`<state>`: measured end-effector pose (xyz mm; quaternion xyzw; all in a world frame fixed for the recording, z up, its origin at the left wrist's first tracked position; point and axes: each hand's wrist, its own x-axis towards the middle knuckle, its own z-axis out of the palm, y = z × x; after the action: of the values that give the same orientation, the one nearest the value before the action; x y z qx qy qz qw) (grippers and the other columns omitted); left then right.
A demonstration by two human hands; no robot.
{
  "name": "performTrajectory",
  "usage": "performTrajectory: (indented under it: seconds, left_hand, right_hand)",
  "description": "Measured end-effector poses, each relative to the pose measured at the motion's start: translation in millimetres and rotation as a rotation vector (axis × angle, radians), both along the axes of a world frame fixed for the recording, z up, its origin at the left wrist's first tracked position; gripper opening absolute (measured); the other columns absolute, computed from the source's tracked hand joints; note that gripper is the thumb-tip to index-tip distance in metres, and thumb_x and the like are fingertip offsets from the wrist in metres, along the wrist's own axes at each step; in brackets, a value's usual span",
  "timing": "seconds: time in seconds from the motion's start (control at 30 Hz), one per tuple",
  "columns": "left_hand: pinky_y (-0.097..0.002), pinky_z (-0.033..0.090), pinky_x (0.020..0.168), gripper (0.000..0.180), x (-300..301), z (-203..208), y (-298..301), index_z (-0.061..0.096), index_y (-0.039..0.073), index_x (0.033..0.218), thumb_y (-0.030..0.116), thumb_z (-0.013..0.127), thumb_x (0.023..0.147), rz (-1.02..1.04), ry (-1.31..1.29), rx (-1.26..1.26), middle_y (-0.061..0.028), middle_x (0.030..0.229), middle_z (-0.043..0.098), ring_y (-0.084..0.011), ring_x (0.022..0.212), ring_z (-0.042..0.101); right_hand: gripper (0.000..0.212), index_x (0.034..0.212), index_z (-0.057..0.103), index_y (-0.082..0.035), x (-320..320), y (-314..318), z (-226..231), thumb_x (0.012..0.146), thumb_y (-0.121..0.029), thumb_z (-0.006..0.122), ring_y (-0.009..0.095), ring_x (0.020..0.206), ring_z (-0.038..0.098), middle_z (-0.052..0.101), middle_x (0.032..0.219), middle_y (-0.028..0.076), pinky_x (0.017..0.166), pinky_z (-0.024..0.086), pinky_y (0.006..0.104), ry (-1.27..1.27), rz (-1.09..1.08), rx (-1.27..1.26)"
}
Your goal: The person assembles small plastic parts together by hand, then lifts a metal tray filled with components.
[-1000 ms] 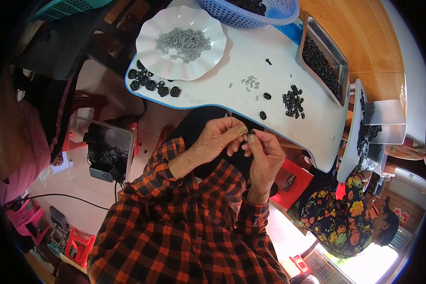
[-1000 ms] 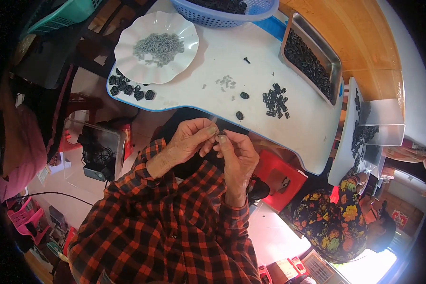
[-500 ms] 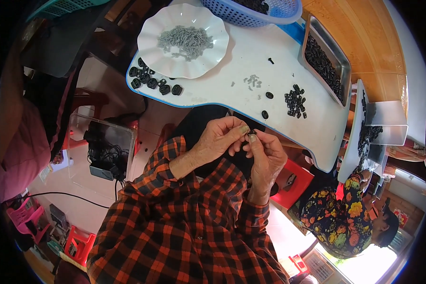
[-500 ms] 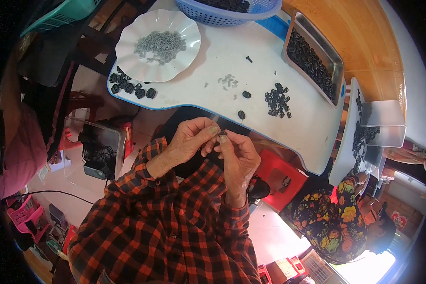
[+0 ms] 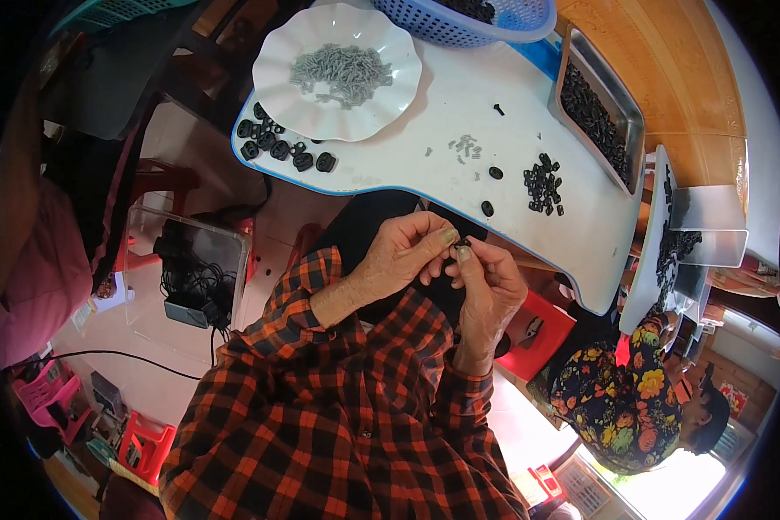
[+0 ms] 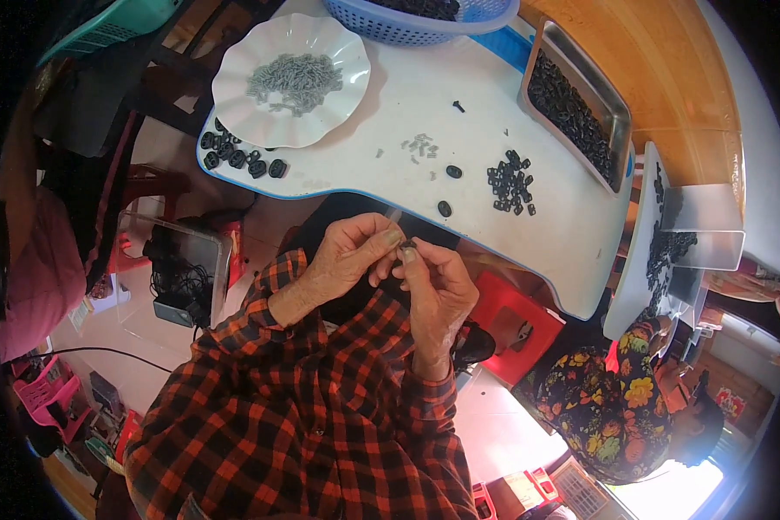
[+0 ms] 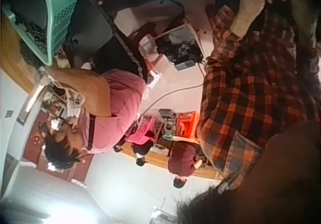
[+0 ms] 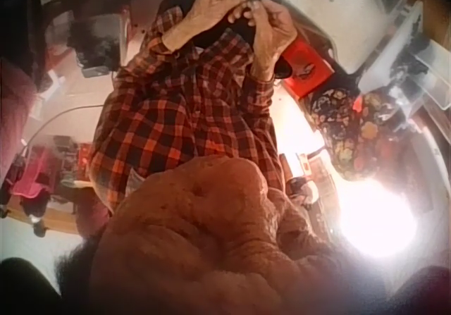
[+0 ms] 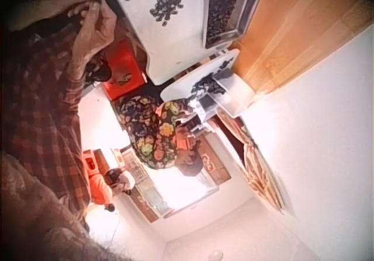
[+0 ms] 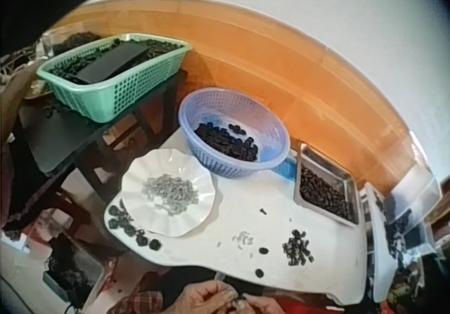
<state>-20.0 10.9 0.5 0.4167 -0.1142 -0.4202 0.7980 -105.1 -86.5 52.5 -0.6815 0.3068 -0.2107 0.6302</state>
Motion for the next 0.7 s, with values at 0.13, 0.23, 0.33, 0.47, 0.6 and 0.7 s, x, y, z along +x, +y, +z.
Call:
performTrajectory:
  seconds: [0.13, 0.23, 0.33, 0.47, 0.6, 0.7]
  left_hand:
    - [-0.0172, 0.041, 0.046, 0.021, -0.4, -0.5, 0.5, 0.059, -0.002, 0.095, 0.018, 0.051, 0.097, -0.001, -0.012, 0.012, -0.0003, 0.070, 0.056, -0.0038, 0.056, 0.051]
    - [-0.0172, 0.042, 0.046, 0.020, -1.6, -0.9, 0.7, 0.058, -0.002, 0.095, 0.017, 0.051, 0.097, 0.022, -0.036, 0.028, -0.0002, 0.072, 0.057, -0.0037, 0.056, 0.051]
    - [-0.0170, 0.042, 0.047, 0.019, -4.6, -1.8, -0.8, 0.059, -0.001, 0.094, 0.016, 0.051, 0.097, 0.046, -0.083, 0.041, -0.0001, 0.072, 0.057, -0.0034, 0.057, 0.050]
    - [-0.0176, 0.042, 0.045, 0.017, -4.6, -3.2, 0.3, 0.058, -0.003, 0.092, 0.013, 0.053, 0.095, 0.066, -0.159, 0.038, -0.0019, 0.075, 0.058, -0.0037, 0.056, 0.053]
    - [-0.0185, 0.042, 0.045, 0.013, -3.7, 0.8, 0.6, 0.058, -0.002, 0.088, 0.010, 0.055, 0.093, 0.129, -0.331, 0.100, -0.0030, 0.073, 0.057, -0.0047, 0.056, 0.054]
    - [-0.0187, 0.042, 0.045, 0.012, -4.8, -0.7, -0.9, 0.058, -0.001, 0.086, 0.009, 0.056, 0.092, 0.188, -0.449, 0.098, -0.0033, 0.072, 0.057, -0.0052, 0.055, 0.054]
  right_hand:
    - [0.012, 0.096, 0.064, 0.002, 1.0, 1.5, 2.0, 0.085, 0.001, 0.063, 0.007, 0.067, 0.060, 0.064, 0.079, 0.004, 0.056, 0.045, 0.0171, 0.017, -0.011, -0.003]
    - [0.011, 0.096, 0.064, 0.002, 1.9, 3.1, 3.1, 0.085, 0.001, 0.063, 0.007, 0.066, 0.060, 0.064, 0.079, 0.004, 0.055, 0.045, 0.0168, 0.030, -0.018, -0.020]
    - [0.011, 0.095, 0.064, 0.002, -0.1, 3.3, 2.3, 0.084, 0.001, 0.064, 0.006, 0.065, 0.060, 0.064, 0.078, 0.004, 0.054, 0.045, 0.0165, 0.039, -0.027, -0.044]
    - [0.011, 0.095, 0.064, 0.002, -0.6, 5.9, 5.4, 0.084, 0.001, 0.064, 0.006, 0.064, 0.060, 0.064, 0.077, 0.004, 0.054, 0.046, 0.0164, 0.047, -0.022, -0.072]
    - [0.010, 0.093, 0.064, 0.003, 0.6, 11.2, 9.0, 0.083, 0.002, 0.065, 0.006, 0.063, 0.059, 0.064, 0.076, 0.004, 0.053, 0.046, 0.0170, 0.061, -0.049, -0.077]
    - [0.009, 0.091, 0.064, 0.003, -0.1, 12.9, 8.5, 0.083, 0.004, 0.065, 0.006, 0.061, 0.058, 0.063, 0.076, 0.004, 0.052, 0.046, 0.0178, 0.071, -0.042, -0.136]
